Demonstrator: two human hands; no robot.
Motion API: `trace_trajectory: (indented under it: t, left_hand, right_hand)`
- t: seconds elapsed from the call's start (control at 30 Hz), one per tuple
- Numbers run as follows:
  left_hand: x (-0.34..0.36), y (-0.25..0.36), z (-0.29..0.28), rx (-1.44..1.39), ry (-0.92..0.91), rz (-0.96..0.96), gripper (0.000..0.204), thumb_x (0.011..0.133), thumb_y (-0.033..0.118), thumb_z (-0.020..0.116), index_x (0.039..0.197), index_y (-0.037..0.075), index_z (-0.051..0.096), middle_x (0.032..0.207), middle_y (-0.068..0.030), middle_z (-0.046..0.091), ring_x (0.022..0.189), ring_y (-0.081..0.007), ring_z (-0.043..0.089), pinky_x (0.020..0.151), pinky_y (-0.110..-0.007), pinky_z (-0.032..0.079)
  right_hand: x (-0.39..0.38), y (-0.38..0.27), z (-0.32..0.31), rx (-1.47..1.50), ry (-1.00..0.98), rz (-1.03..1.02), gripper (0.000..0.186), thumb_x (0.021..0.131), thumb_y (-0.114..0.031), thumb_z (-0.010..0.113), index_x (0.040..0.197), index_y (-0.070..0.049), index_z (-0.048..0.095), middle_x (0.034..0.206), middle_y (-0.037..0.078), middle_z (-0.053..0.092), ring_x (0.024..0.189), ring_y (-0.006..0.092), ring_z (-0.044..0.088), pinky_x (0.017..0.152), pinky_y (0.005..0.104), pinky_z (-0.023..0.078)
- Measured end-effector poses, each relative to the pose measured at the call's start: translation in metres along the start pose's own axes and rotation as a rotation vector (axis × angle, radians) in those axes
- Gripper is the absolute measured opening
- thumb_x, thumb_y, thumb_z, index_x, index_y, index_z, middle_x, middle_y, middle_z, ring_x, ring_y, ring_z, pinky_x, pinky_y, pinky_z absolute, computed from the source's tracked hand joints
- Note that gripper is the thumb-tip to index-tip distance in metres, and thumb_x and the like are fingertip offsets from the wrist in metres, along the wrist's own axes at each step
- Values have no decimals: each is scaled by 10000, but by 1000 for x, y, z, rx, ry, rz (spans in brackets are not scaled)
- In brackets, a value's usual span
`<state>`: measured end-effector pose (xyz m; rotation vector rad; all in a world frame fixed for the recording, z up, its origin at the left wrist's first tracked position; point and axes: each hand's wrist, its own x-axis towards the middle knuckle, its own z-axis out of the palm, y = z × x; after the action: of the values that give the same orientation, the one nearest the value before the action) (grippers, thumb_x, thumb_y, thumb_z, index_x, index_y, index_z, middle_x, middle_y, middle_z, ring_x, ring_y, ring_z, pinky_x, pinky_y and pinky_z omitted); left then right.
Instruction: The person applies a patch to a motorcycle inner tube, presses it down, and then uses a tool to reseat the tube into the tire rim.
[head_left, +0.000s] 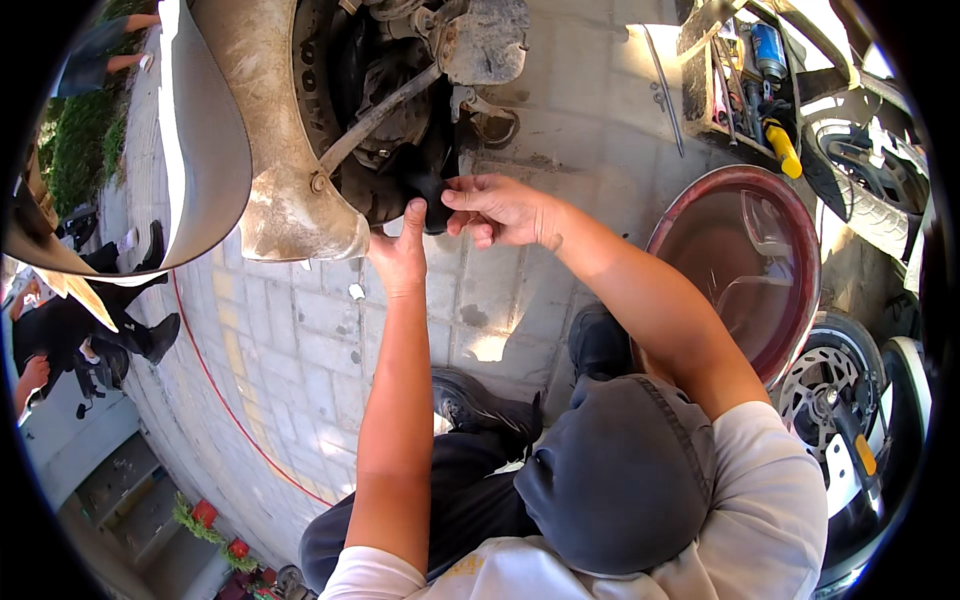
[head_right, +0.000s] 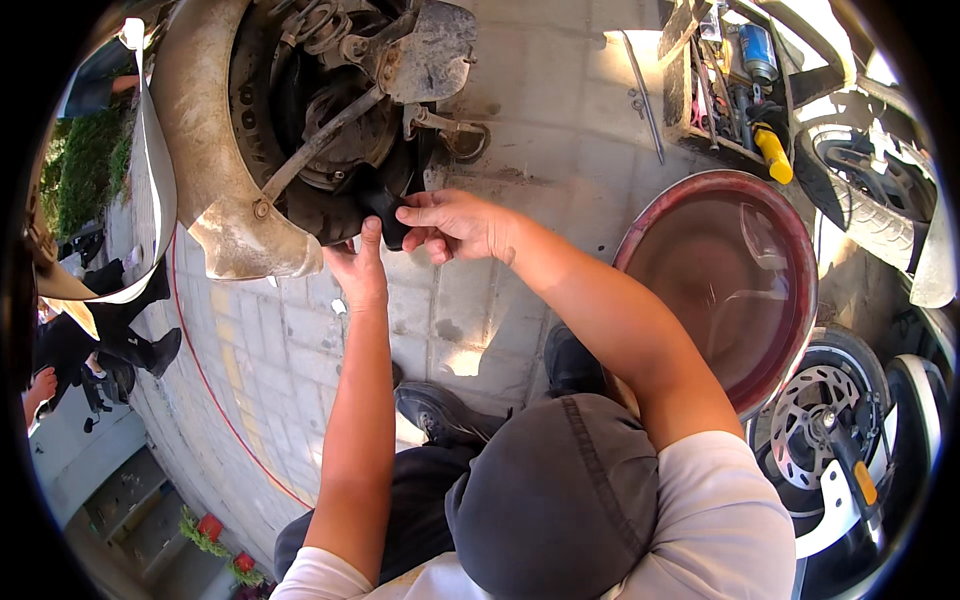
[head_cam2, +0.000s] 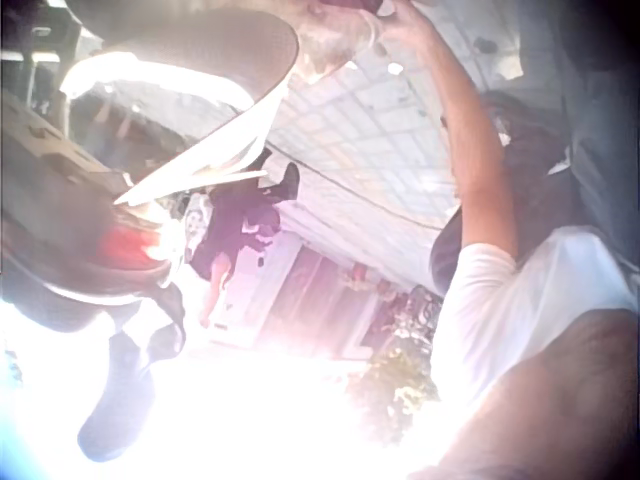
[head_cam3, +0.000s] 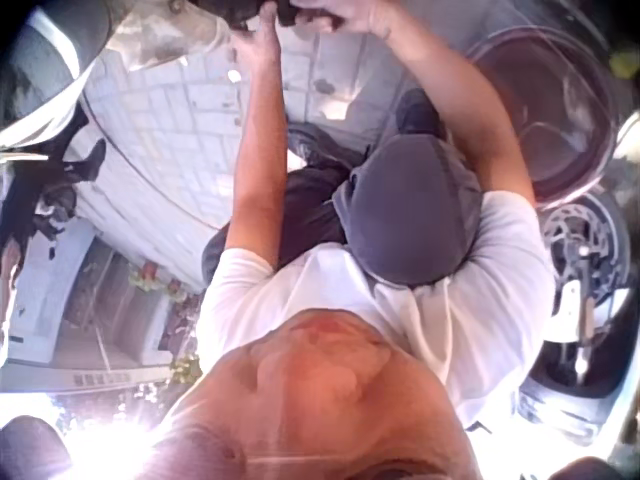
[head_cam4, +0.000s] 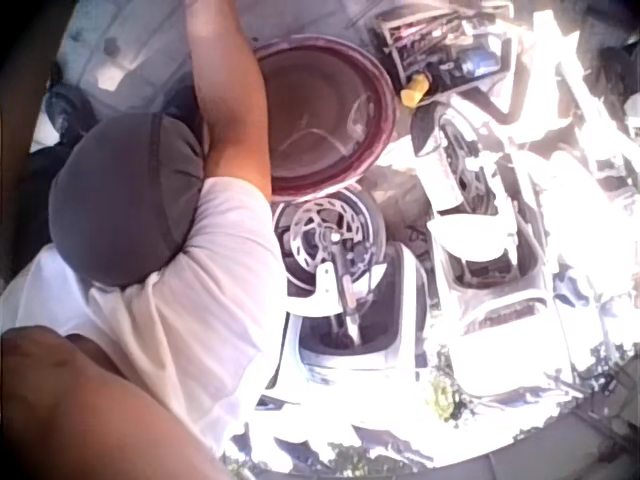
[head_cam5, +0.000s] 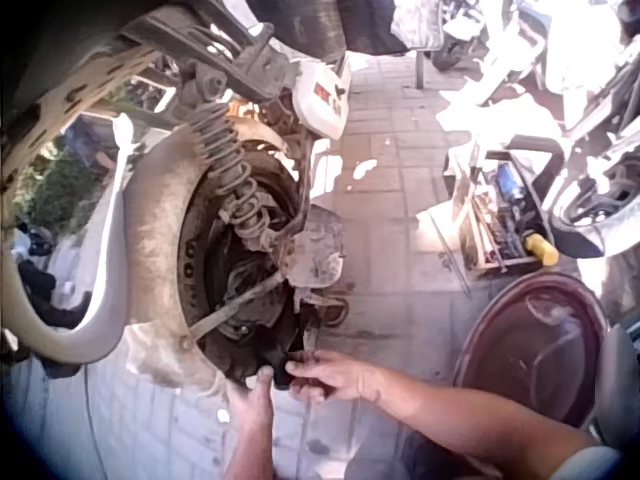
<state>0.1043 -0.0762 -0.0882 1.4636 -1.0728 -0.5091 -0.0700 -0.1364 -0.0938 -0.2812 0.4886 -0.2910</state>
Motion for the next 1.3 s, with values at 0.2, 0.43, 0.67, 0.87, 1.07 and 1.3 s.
trace_trajectory:
  t: [0.2,0.43,0.67,0.87,1.07,1.3]
  left_hand:
    - [9,21,-11,69,-2,-130,576,797,171,800,1261,-50,540,1250,-160,583,1099,-259,550,998,-370,401]
    - [22,5,-24,259,-72,-3,525,831,168,760,1256,-50,543,1238,-146,594,1080,-244,558,982,-356,420]
    - [19,20,-25,317,-9,46,620,832,209,768,1316,-55,484,1300,-168,548,1123,-254,538,1005,-358,407]
    - [9,3,-9,114,59,-101,645,875,291,724,1346,-58,455,1345,-172,510,1148,-254,525,1033,-362,382]
    - [-5,32,15,-167,15,-225,669,906,311,687,1395,-39,393,1397,-123,473,1236,-224,473,1078,-350,338]
    - [-6,36,10,-168,14,-235,652,914,297,685,1391,-34,387,1389,-116,473,1238,-214,463,1088,-347,320]
  right_hand:
    - [-33,6,36,243,111,-60,232,962,-221,608,1160,-136,523,1010,162,696,622,139,643,577,293,533]
    - [-30,33,56,219,123,-156,443,927,-142,641,1321,-117,440,1133,68,645,1070,172,618,907,387,489]
    - [-8,3,18,-367,101,-702,820,824,40,553,1520,-1,122,1480,155,359,1399,279,330,1116,369,297]
    - [7,-1,14,-907,95,-763,920,798,40,507,1540,-45,-31,1591,188,168,1455,322,236,1173,414,194]
    - [-5,2,12,-1203,164,-796,896,802,-15,502,1548,-72,8,1408,215,472,1383,330,369,1168,492,156]
    - [6,-22,7,-1575,314,-907,749,732,-24,546,1448,-47,329,1078,159,618,1071,319,550,1003,444,322]
